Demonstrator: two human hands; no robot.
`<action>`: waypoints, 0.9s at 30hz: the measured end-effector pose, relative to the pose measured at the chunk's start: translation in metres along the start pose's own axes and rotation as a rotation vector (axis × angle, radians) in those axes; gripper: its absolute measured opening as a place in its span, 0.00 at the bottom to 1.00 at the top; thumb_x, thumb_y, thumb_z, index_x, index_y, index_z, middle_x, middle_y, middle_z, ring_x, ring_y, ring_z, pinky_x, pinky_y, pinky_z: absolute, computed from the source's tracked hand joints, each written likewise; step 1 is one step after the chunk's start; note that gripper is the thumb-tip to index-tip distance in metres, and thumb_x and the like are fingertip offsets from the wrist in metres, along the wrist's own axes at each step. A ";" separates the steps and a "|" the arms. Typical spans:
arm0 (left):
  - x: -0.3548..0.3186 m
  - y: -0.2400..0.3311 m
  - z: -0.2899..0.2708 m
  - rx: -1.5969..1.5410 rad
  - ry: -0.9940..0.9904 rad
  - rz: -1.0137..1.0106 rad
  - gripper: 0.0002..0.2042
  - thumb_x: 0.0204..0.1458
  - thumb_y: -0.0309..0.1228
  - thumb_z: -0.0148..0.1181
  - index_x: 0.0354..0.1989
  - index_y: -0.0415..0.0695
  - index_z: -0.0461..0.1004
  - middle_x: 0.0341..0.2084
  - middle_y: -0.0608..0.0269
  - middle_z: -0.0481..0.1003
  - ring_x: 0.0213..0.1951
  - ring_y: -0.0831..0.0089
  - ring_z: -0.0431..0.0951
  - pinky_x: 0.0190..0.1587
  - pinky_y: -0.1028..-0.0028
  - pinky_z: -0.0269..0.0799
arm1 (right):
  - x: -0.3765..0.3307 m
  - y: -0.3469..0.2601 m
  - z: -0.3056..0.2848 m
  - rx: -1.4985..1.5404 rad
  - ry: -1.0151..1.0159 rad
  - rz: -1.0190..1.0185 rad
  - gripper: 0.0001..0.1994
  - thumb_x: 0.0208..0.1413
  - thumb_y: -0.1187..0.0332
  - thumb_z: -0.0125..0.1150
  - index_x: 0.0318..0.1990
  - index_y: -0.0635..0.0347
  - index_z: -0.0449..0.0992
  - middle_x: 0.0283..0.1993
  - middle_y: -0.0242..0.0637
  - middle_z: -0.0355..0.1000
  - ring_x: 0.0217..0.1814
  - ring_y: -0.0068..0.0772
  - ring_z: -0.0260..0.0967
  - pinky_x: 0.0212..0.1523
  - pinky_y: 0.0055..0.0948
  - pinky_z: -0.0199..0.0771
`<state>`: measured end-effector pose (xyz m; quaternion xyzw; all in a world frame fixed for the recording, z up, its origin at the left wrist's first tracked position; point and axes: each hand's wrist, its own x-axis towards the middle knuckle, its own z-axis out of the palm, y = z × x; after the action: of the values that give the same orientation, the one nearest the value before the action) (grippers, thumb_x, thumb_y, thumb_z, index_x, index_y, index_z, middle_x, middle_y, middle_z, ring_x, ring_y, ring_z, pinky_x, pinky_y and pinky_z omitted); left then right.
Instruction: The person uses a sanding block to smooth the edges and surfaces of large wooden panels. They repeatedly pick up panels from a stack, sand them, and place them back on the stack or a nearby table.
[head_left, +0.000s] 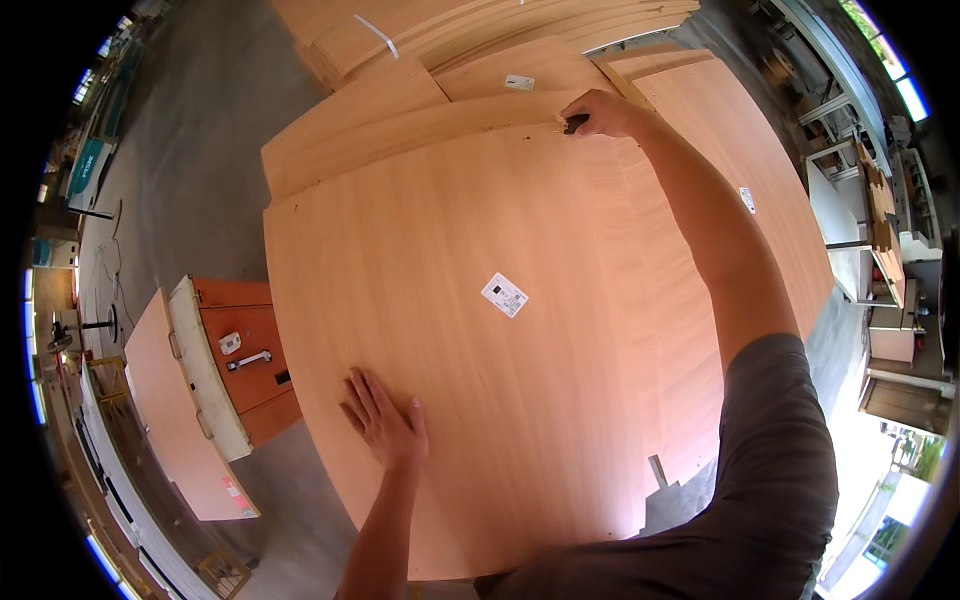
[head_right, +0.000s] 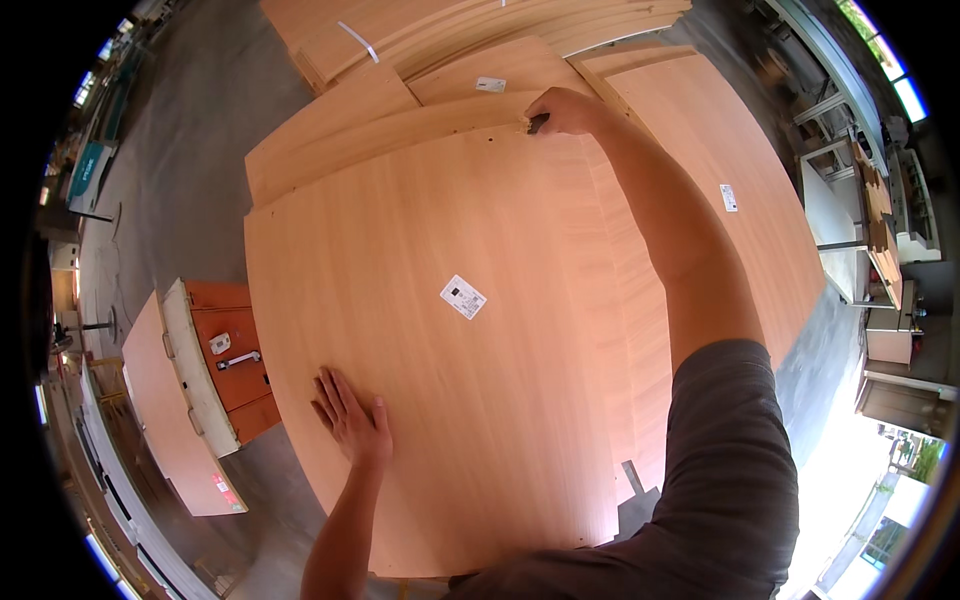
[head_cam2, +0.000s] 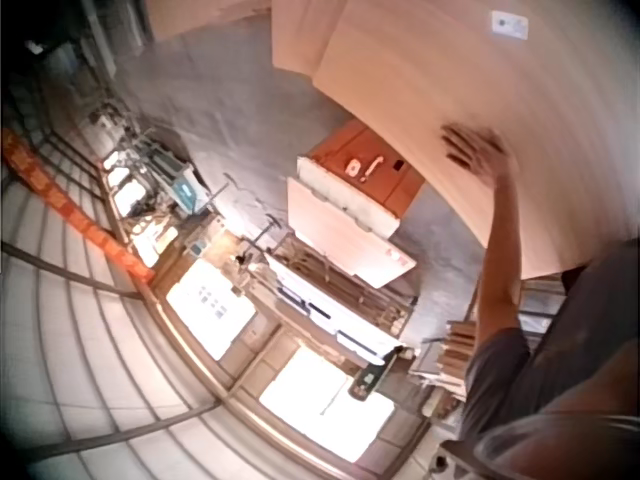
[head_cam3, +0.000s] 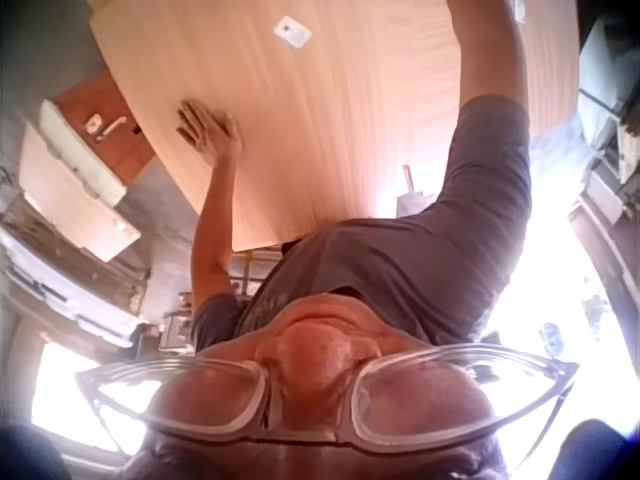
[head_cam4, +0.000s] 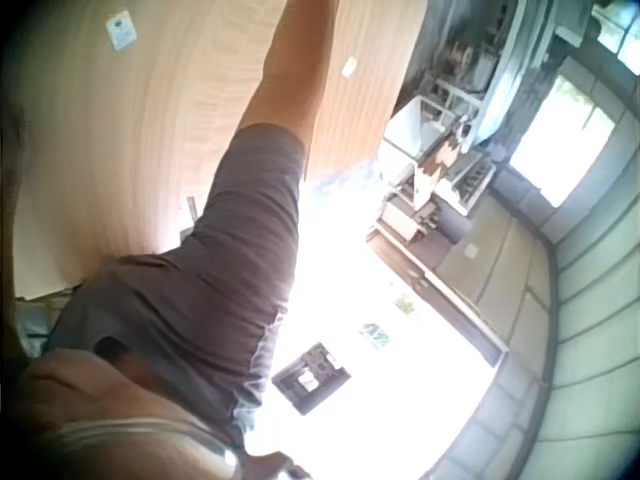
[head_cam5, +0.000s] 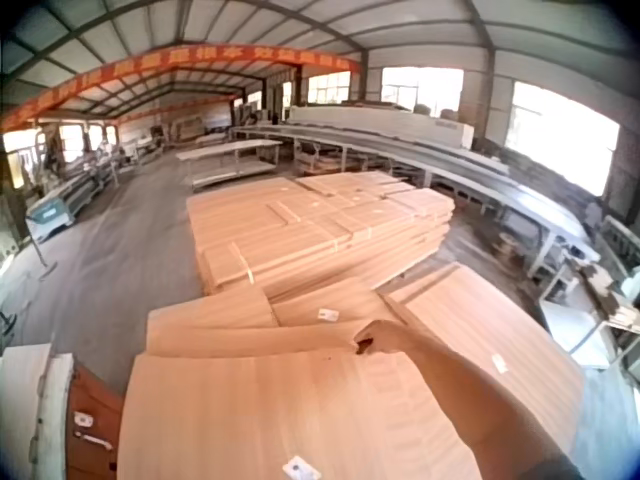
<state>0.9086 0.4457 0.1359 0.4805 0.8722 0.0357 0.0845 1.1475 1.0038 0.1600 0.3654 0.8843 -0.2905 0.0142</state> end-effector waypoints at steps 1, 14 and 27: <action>0.001 0.001 -0.001 -0.011 -0.007 0.003 0.42 0.56 0.46 0.52 0.72 0.35 0.42 0.73 0.46 0.41 0.73 0.47 0.38 0.72 0.46 0.30 | 0.003 -0.004 -0.004 0.003 -0.046 -0.005 0.21 0.45 0.75 0.67 0.50 0.59 0.79 0.43 0.43 0.79 0.44 0.35 0.75 0.46 0.32 0.73; 0.001 -0.002 -0.005 -0.116 -0.008 0.005 0.41 0.56 0.46 0.52 0.71 0.32 0.45 0.72 0.43 0.44 0.73 0.45 0.40 0.71 0.44 0.30 | 0.063 -0.158 0.026 -0.107 -0.266 0.016 0.22 0.47 0.79 0.67 0.53 0.62 0.78 0.43 0.39 0.78 0.42 0.31 0.73 0.44 0.30 0.73; -0.001 -0.005 -0.006 -0.228 0.006 -0.006 0.42 0.56 0.48 0.55 0.71 0.34 0.46 0.72 0.48 0.46 0.73 0.49 0.45 0.70 0.41 0.33 | 0.217 -0.423 0.181 -0.027 -0.188 -0.343 0.15 0.48 0.72 0.66 0.46 0.61 0.79 0.39 0.42 0.78 0.39 0.38 0.75 0.40 0.34 0.75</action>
<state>0.9033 0.4424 0.1415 0.4649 0.8642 0.1360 0.1360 0.6777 0.8091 0.1707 0.1804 0.9322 -0.3095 0.0521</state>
